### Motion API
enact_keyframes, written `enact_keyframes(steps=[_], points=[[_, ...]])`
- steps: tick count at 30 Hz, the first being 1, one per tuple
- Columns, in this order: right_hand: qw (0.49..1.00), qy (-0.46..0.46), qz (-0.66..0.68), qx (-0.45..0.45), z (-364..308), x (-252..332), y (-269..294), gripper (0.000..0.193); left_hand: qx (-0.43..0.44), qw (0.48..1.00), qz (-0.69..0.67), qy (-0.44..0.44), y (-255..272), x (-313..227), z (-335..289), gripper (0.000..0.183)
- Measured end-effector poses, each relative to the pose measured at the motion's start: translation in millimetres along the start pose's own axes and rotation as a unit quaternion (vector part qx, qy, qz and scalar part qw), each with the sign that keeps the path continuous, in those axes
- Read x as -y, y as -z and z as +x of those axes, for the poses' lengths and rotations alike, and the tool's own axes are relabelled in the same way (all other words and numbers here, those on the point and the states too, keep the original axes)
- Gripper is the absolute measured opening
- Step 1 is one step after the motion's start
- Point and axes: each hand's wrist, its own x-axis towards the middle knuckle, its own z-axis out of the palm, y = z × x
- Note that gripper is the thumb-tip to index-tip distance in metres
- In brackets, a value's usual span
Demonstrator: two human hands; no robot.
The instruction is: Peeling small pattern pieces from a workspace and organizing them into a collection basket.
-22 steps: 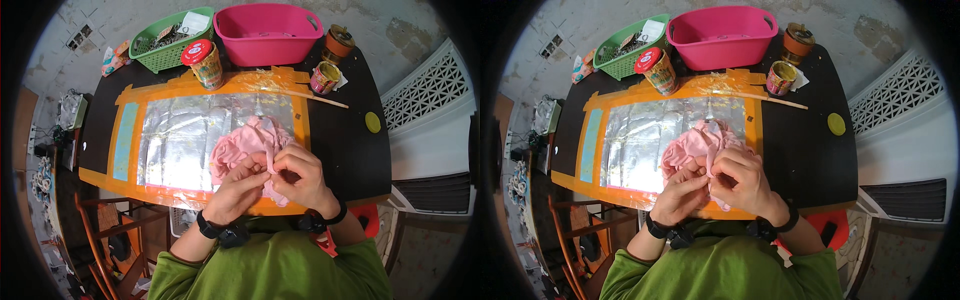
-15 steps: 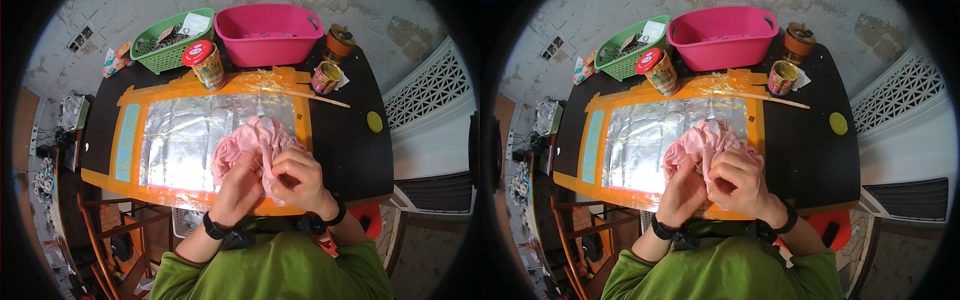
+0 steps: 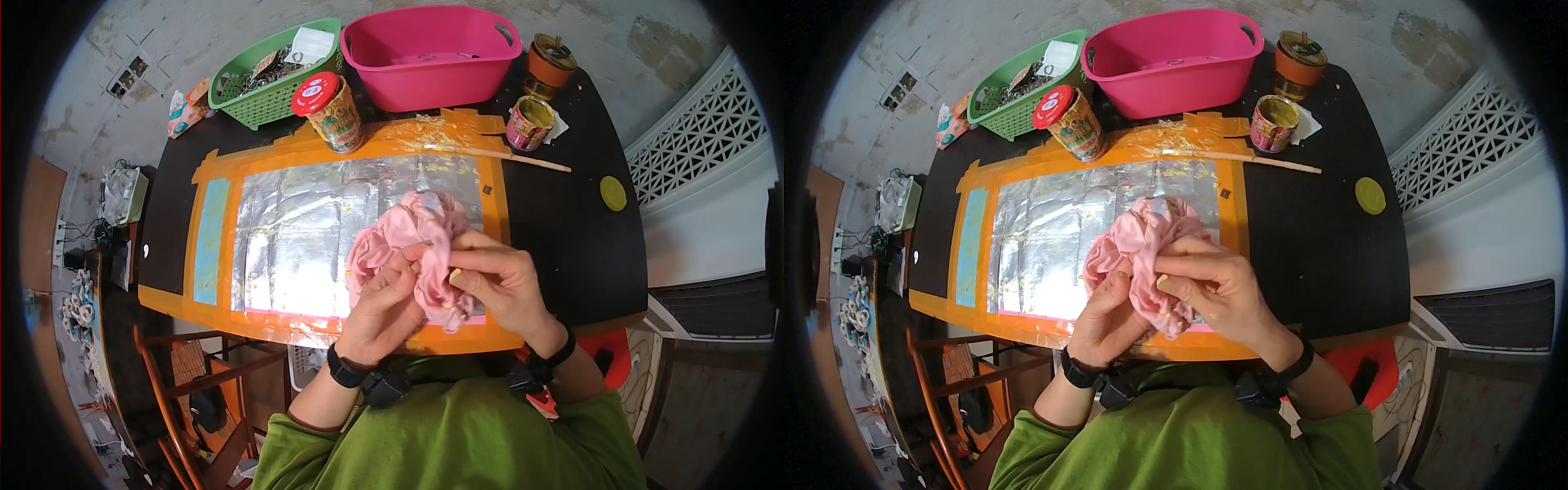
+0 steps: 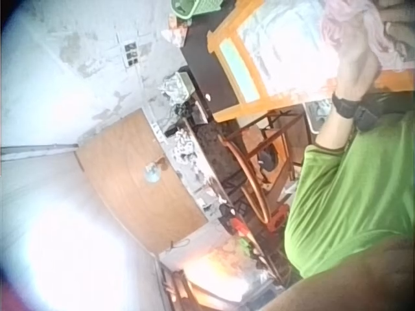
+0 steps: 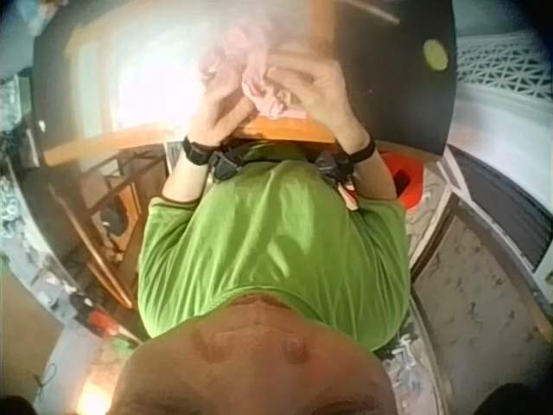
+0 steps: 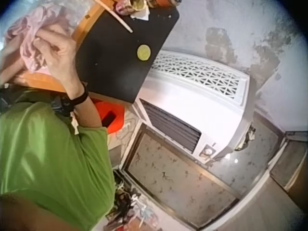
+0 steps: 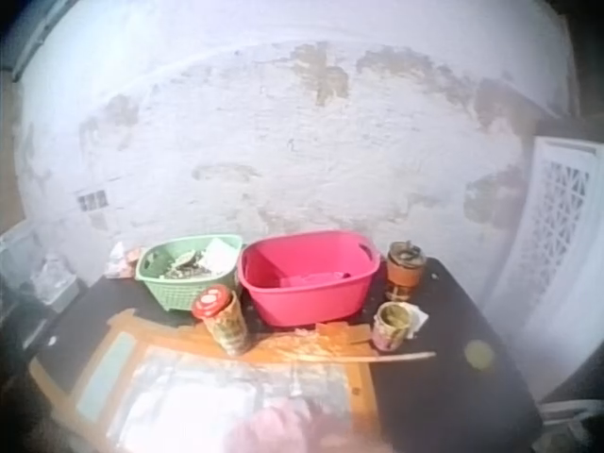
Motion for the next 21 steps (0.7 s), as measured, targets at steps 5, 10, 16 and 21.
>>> enact_keyframes(steps=[5,10,16,21], points=[[0.997,-0.039,0.012,0.062,4.2,3.1,-4.6,0.024,0.053,0.998,0.015,0.015,15.7,-0.4,0.4,0.047],[0.995,-0.072,0.019,0.068,9.5,3.3,-7.1,0.024,0.029,0.999,0.032,0.019,10.9,0.0,0.5,0.050],[0.992,0.002,-0.098,0.079,16.5,3.3,-1.2,0.015,-0.004,0.998,0.040,0.039,11.5,-5.0,1.6,0.045],[0.969,-0.030,-0.211,0.126,18.9,13.5,1.9,0.014,-0.036,0.996,0.014,0.083,11.1,-12.7,3.1,0.045]])
